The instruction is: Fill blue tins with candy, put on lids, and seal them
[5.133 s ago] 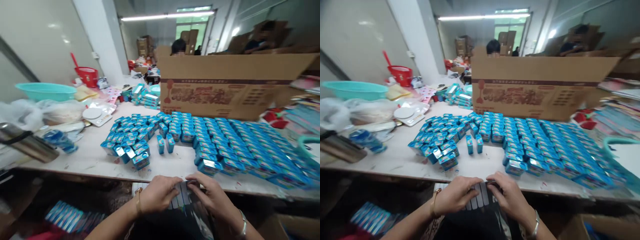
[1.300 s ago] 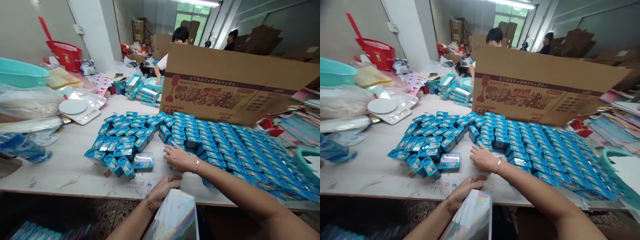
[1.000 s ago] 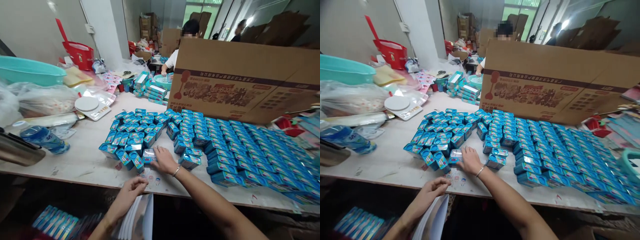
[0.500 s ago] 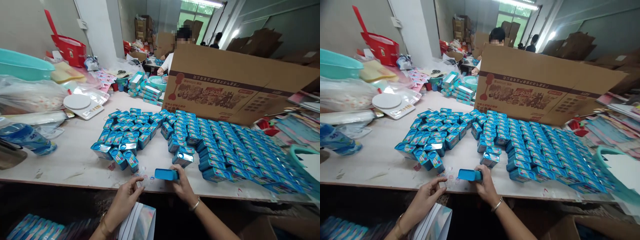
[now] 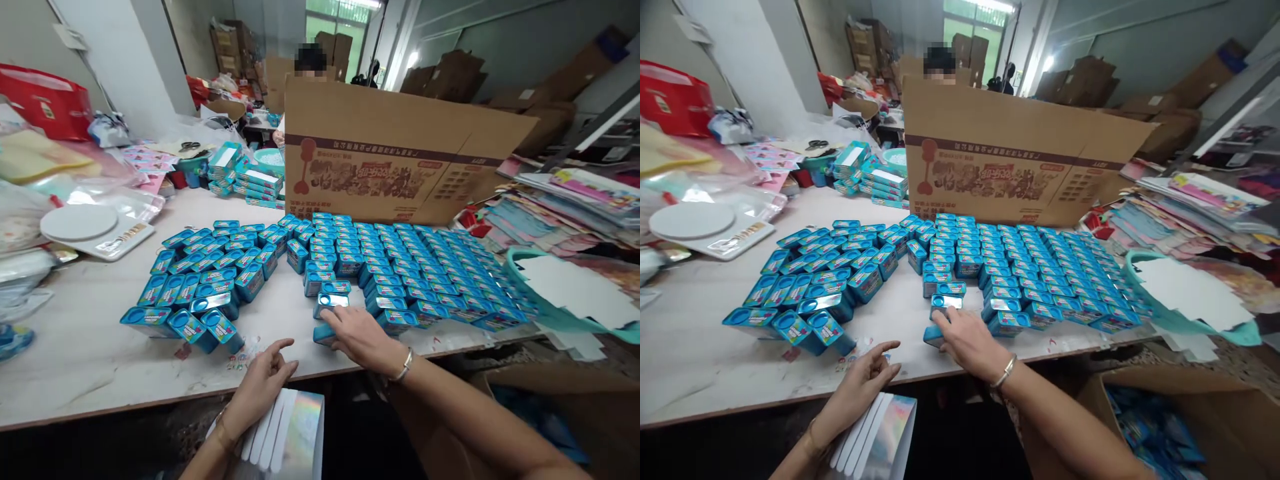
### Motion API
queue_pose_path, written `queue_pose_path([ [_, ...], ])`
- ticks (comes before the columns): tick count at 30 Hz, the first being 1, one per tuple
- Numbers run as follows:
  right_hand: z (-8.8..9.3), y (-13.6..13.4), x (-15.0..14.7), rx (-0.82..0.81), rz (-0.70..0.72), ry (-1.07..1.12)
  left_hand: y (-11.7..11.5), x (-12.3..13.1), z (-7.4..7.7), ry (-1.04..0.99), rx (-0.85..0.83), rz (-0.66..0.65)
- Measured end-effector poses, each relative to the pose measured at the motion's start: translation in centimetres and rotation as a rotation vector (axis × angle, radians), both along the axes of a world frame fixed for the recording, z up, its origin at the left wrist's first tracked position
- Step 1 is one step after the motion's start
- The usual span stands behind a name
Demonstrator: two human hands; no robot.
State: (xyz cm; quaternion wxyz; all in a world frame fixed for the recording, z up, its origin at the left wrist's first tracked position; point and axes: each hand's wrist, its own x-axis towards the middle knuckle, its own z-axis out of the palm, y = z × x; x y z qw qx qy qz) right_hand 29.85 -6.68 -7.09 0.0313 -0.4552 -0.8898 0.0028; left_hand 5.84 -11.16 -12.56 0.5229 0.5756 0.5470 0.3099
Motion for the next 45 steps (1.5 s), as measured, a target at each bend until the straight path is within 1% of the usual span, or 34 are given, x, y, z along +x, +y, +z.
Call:
queue_pose_path([
  [2, 0.3, 1.0, -0.6, 0.052, 0.122, -0.127, 0.4, 1.1, 0.1, -0.006, -0.003, -0.042],
  [3, 0.1, 1.4, -0.9, 0.08, 0.176, -0.161, 0.5, 1.6, 0.2, -0.009, -0.006, -0.057],
  [5, -1.1, 2.1, -1.3, 0.141, 0.248, -0.172, 0.8, 2.2, 0.2, -0.015, -0.009, -0.066],
  [7, -2.7, 2.3, -1.1, 0.22, 0.263, -0.111, 0.7, 2.2, 0.1, -0.02, -0.015, -0.059],
  [8, -3.5, 2.3, -0.8, 0.261, 0.246, -0.058, 0.6, 1.9, 0.2, -0.022, -0.02, -0.046],
  [10, -4.8, 2.2, 0.1, 0.326, 0.158, 0.058, 0.0, 0.6, 0.4, -0.019, -0.034, 0.006],
  [12, -5.8, 1.8, 1.0, 0.339, 0.021, 0.15, -0.9, -1.3, 0.6, -0.006, -0.056, 0.085],
  [14, -6.2, 1.3, 1.5, 0.307, -0.103, 0.204, -2.1, -3.6, 0.6, 0.011, -0.076, 0.182],
  [17, -6.3, 0.0, 1.1, 0.267, -0.198, 0.296, -3.9, -6.9, 0.3, 0.034, -0.098, 0.354],
  [20, -6.2, -1.8, -1.0, 0.247, -0.17, 0.484, -5.6, -9.7, 0.0, 0.073, -0.068, 0.54],
  [22, -6.0, -2.5, -3.1, 0.175, -0.079, 0.574, -6.2, -11.1, 0.1, 0.136, 0.006, 0.668],
  [24, -5.6, -2.4, -5.6, 0.093, 0.046, 0.589, -6.1, -12.2, 0.3, 0.234, 0.084, 0.753],
  [26, -4.9, -1.5, -8.7, 0.046, 0.163, 0.574, -5.4, -12.8, 0.5, 0.336, 0.123, 0.752],
  [28, -4.1, -0.2, -12.1, 0.003, 0.227, 0.561, -4.2, -13.1, 0.5, 0.412, 0.135, 0.691],
  [29, -3.7, 0.4, -13.7, -0.028, 0.226, 0.546, -3.5, -13.1, 0.4, 0.429, 0.141, 0.656],
  [31, -3.2, 1.6, -16.4, -0.11, 0.174, 0.49, -2.1, -12.9, 0.1, 0.427, 0.159, 0.597],
  [33, -3.1, 2.4, -18.3, -0.192, 0.127, 0.426, -0.8, -12.8, -0.3, 0.403, 0.168, 0.575],
  [34, -3.2, 2.7, -18.8, -0.222, 0.13, 0.405, -0.2, -12.8, -0.5, 0.377, 0.163, 0.575],
  [36, -3.7, 3.3, -19.3, -0.243, 0.183, 0.399, 0.7, -12.9, -1.0, 0.279, 0.148, 0.575],
  [39, -4.7, 4.1, -19.0, -0.206, 0.267, 0.448, 1.4, -13.4, -1.8, 0.053, 0.136, 0.577],
  [42, -5.4, 4.8, -18.7, -0.188, 0.315, 0.483, 1.2, -13.6, -2.5, -0.156, 0.091, 0.588],
  [45, -5.4, 5.1, -18.3, -0.212, 0.349, 0.477, 0.4, -12.9, -3.1, -0.316, 0.077, 0.541],
])
